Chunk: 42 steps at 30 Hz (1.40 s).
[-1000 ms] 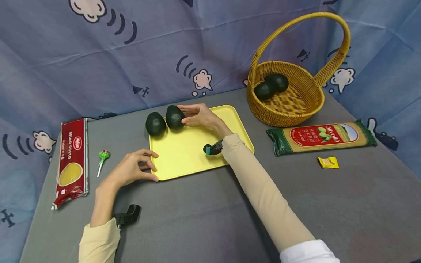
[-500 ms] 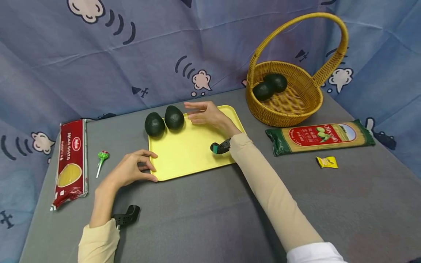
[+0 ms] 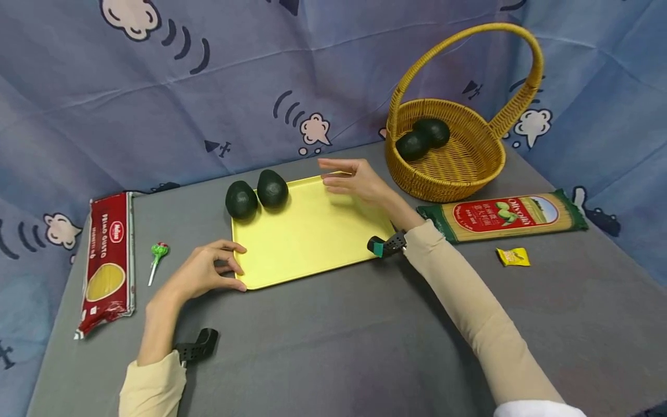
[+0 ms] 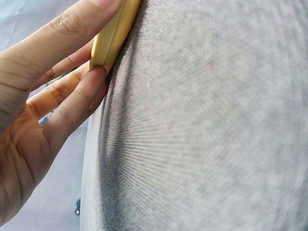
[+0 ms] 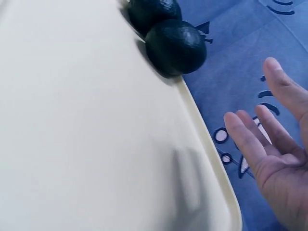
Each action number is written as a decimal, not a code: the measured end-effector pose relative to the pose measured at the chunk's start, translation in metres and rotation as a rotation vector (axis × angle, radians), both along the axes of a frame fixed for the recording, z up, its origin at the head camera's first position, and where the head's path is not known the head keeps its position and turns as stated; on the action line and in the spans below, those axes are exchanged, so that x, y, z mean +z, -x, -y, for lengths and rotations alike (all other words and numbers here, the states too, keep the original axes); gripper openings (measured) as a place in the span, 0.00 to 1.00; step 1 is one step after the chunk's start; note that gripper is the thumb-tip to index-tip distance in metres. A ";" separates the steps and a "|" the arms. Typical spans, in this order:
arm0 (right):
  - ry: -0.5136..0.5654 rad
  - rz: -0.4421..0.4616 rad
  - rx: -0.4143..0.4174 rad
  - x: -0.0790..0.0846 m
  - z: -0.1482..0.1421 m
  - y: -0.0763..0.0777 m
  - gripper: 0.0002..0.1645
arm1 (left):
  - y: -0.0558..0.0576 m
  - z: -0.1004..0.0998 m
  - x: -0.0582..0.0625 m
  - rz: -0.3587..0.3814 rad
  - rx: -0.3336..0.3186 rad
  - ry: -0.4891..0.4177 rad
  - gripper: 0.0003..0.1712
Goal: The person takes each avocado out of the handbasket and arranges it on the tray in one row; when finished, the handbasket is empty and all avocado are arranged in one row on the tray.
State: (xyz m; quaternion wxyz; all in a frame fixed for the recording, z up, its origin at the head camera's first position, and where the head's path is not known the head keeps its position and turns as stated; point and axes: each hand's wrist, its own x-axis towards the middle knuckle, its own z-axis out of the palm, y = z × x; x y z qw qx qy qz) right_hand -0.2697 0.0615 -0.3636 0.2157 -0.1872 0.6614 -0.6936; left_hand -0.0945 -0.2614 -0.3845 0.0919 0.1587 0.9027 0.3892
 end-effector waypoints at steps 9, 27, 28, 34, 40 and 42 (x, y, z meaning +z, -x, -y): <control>-0.001 -0.030 -0.065 0.021 -0.048 -0.013 0.30 | -0.001 0.001 0.000 -0.033 -0.005 0.032 0.12; 0.144 0.001 -0.242 0.049 -0.163 0.013 0.27 | 0.001 0.001 -0.003 -0.044 -0.009 0.016 0.12; 0.146 0.021 -0.254 0.050 -0.168 0.019 0.28 | 0.001 0.001 -0.004 -0.049 -0.008 0.015 0.12; 0.063 0.092 -0.357 0.056 -0.188 0.056 0.31 | 0.002 0.003 -0.006 -0.060 -0.003 0.015 0.13; -0.147 0.085 -0.415 0.056 -0.202 0.081 0.36 | 0.004 0.004 -0.007 -0.036 0.001 -0.016 0.12; -0.270 0.072 -0.396 0.054 -0.206 0.086 0.38 | 0.002 0.004 -0.007 -0.024 0.005 -0.024 0.12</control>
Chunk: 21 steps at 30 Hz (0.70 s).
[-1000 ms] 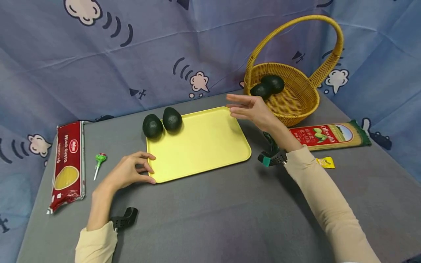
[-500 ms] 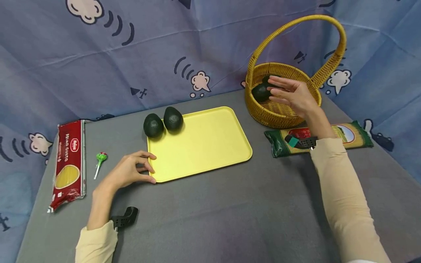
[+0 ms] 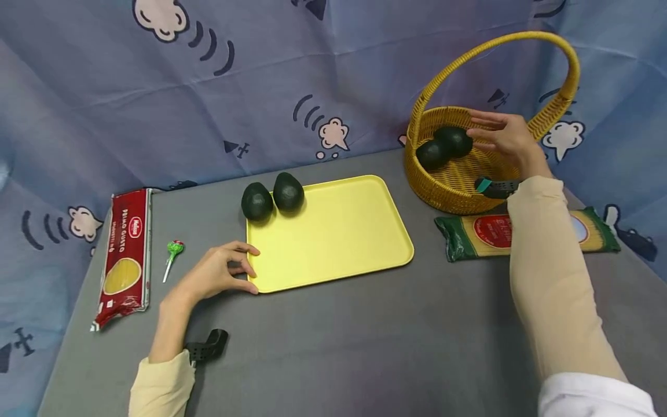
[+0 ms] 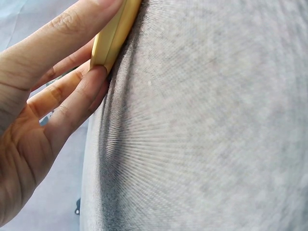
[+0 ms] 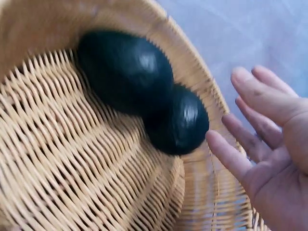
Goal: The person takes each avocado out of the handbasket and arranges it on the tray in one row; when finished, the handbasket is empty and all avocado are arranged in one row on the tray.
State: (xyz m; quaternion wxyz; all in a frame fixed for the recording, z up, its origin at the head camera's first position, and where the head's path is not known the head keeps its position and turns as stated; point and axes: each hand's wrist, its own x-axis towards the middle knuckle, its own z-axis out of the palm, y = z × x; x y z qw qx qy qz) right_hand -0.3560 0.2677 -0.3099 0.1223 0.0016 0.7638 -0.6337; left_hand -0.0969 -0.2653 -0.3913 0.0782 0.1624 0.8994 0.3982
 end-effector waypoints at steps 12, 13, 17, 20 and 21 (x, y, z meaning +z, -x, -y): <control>-0.384 0.068 0.177 -0.016 -0.021 0.025 0.42 | -0.002 -0.003 -0.005 0.025 -0.010 -0.045 0.13; -0.389 0.077 0.193 -0.017 -0.022 0.027 0.42 | -0.002 -0.003 -0.005 0.028 -0.009 -0.053 0.13; -0.383 0.106 0.250 -0.017 -0.020 0.035 0.41 | 0.001 0.000 -0.005 0.032 -0.006 -0.075 0.13; -0.369 0.123 0.272 -0.017 -0.016 0.041 0.40 | 0.003 0.002 -0.005 0.033 -0.004 -0.083 0.13; -0.367 0.122 0.285 -0.017 -0.015 0.043 0.40 | 0.003 0.003 -0.005 0.035 -0.001 -0.084 0.13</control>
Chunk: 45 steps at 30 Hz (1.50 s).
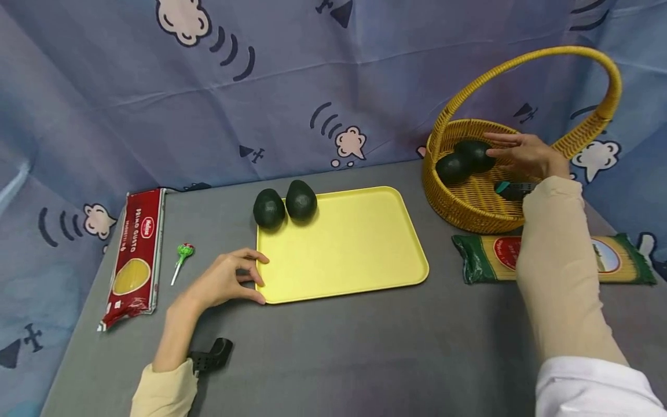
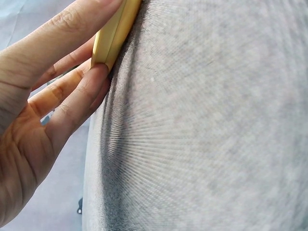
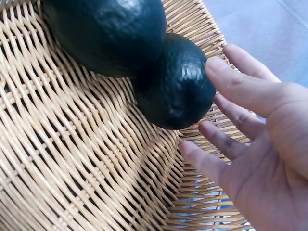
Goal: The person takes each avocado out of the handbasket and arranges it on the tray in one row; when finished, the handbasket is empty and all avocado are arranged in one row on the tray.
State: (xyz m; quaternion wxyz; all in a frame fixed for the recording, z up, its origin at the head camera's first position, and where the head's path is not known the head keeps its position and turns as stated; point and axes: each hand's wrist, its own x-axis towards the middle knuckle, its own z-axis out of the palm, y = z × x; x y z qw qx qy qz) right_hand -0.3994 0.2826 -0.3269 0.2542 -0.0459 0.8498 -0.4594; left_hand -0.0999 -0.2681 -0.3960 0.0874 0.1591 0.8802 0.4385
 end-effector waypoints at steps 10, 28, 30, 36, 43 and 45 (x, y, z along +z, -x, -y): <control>-0.019 0.044 -0.015 -0.003 -0.001 0.006 0.43 | -0.002 0.001 0.002 -0.020 -0.005 0.032 0.13; 0.048 -0.019 -0.063 -0.015 -0.001 -0.005 0.36 | -0.001 0.000 0.001 -0.050 0.000 0.066 0.13; 0.024 -0.050 -0.055 -0.016 0.002 -0.005 0.37 | -0.002 -0.001 0.002 -0.046 0.001 0.068 0.13; 0.008 -0.080 -0.043 -0.017 0.008 -0.002 0.40 | -0.002 -0.002 0.002 -0.022 -0.004 0.051 0.13; 0.089 -0.079 -0.134 -0.022 0.007 -0.007 0.44 | -0.001 -0.002 0.004 -0.023 0.002 0.050 0.13; 0.140 -0.080 -0.170 -0.024 0.008 -0.008 0.44 | -0.001 -0.001 0.003 -0.027 0.009 0.064 0.13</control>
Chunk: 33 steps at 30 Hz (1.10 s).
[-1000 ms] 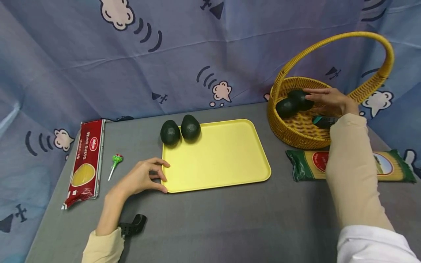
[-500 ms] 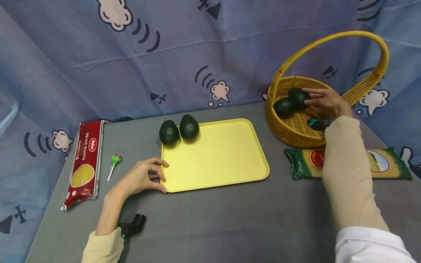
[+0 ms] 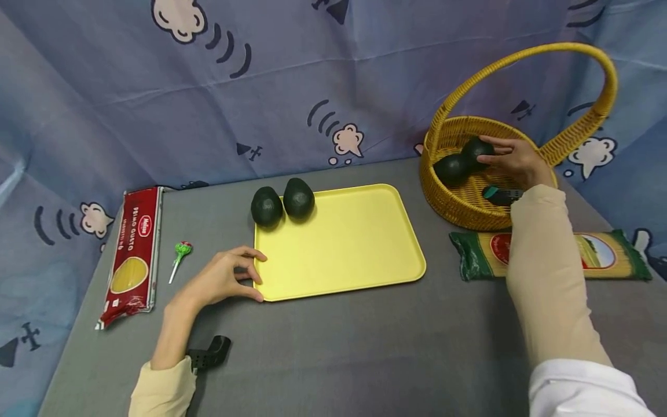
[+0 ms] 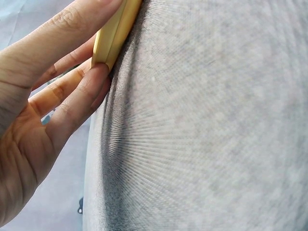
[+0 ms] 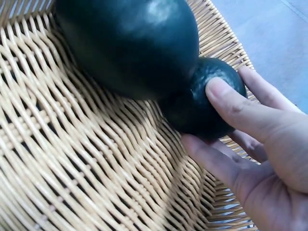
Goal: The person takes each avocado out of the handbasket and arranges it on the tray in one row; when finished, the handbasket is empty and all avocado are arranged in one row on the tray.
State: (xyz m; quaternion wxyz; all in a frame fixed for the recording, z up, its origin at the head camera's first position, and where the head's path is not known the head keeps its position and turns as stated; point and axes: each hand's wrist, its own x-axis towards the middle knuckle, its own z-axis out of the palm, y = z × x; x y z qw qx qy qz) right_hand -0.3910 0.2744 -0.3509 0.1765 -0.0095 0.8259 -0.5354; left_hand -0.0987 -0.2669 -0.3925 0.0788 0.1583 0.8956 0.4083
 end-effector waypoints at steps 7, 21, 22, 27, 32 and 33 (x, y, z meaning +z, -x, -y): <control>0.072 -0.022 -0.098 0.000 -0.002 -0.008 0.44 | -0.001 -0.001 0.001 -0.004 0.001 0.015 0.13; 0.056 0.014 -0.111 0.013 -0.012 -0.019 0.46 | 0.000 -0.001 0.001 -0.014 -0.009 0.020 0.13; 0.071 0.015 -0.108 0.013 -0.013 -0.020 0.46 | 0.000 -0.001 0.001 -0.013 -0.009 0.023 0.13; 0.087 0.006 -0.094 0.015 -0.018 -0.027 0.46 | 0.000 -0.001 0.001 -0.016 -0.012 0.037 0.13; 0.106 0.025 -0.108 0.018 -0.022 -0.032 0.45 | -0.001 -0.002 0.003 -0.026 -0.013 0.042 0.13; 0.116 0.032 -0.113 0.018 -0.023 -0.034 0.45 | -0.002 -0.002 0.003 -0.028 -0.014 0.044 0.13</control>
